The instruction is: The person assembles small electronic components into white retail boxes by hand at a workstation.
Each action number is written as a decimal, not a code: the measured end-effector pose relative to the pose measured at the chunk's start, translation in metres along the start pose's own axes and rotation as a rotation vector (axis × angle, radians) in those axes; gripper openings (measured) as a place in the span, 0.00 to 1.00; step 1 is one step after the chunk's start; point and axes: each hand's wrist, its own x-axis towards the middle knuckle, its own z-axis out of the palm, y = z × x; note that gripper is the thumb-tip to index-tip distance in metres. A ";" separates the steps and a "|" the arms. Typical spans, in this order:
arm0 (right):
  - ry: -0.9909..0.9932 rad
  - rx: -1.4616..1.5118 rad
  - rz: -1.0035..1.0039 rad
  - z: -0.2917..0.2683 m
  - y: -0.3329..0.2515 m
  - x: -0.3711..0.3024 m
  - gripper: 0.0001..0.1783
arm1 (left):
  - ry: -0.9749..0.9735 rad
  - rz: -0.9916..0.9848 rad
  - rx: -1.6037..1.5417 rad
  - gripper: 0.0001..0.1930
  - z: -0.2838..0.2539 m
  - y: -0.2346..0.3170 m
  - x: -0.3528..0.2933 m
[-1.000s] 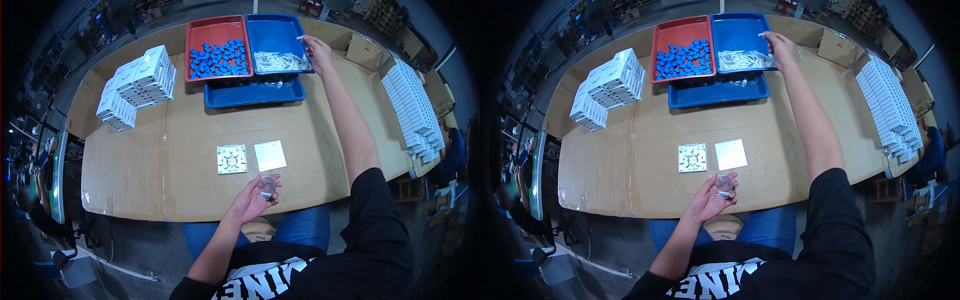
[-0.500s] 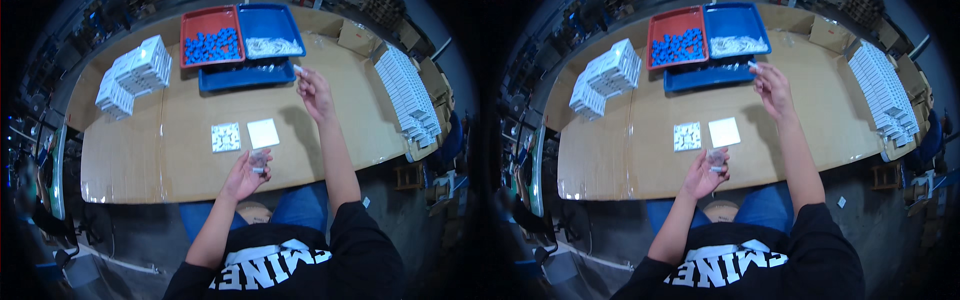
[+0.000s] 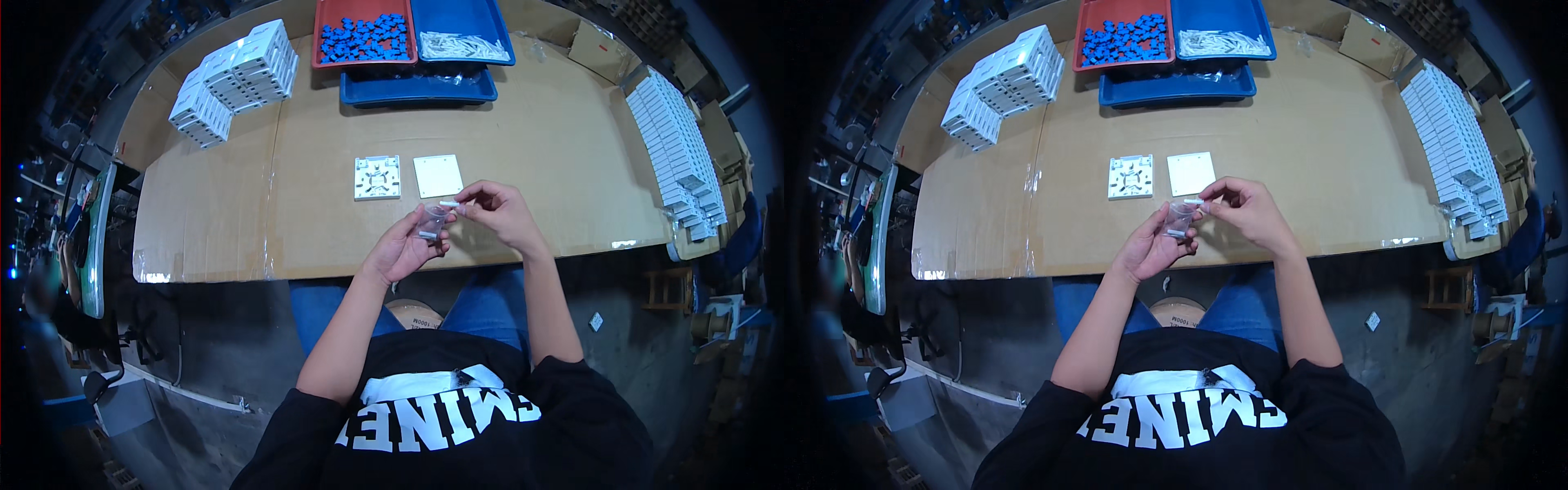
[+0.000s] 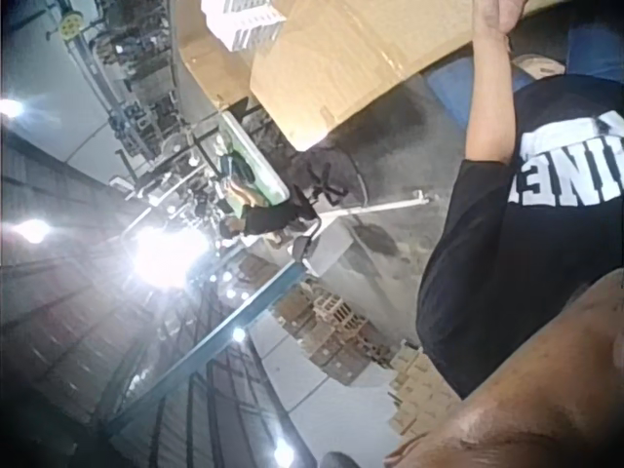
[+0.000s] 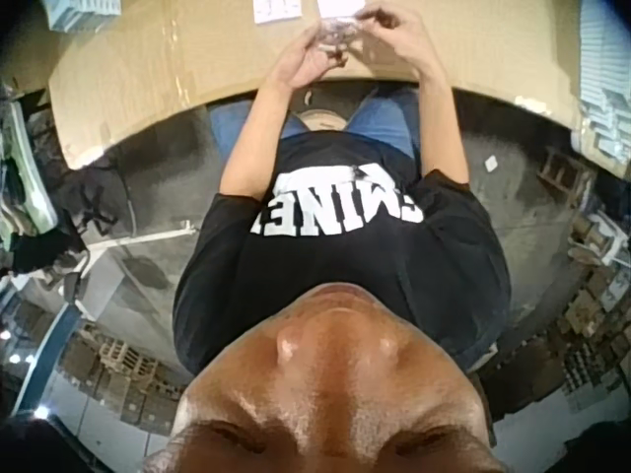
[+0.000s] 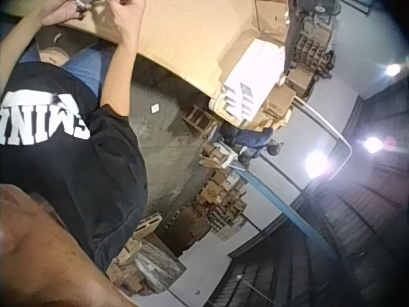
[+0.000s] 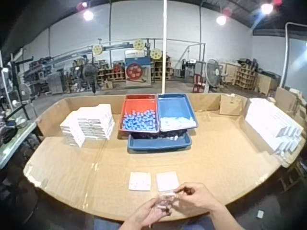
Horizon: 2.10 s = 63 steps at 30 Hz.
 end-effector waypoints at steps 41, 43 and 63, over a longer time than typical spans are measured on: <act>-0.554 -0.458 0.036 0.018 -0.045 0.035 0.22 | -0.025 0.013 0.053 0.23 -0.009 -0.002 -0.003; -0.553 -0.458 0.025 0.017 -0.043 0.036 0.22 | -0.019 0.010 0.061 0.23 -0.008 -0.002 -0.002; -0.033 -0.241 -0.246 -0.074 -0.022 0.192 0.13 | -0.013 0.018 -0.037 0.30 0.004 0.000 0.000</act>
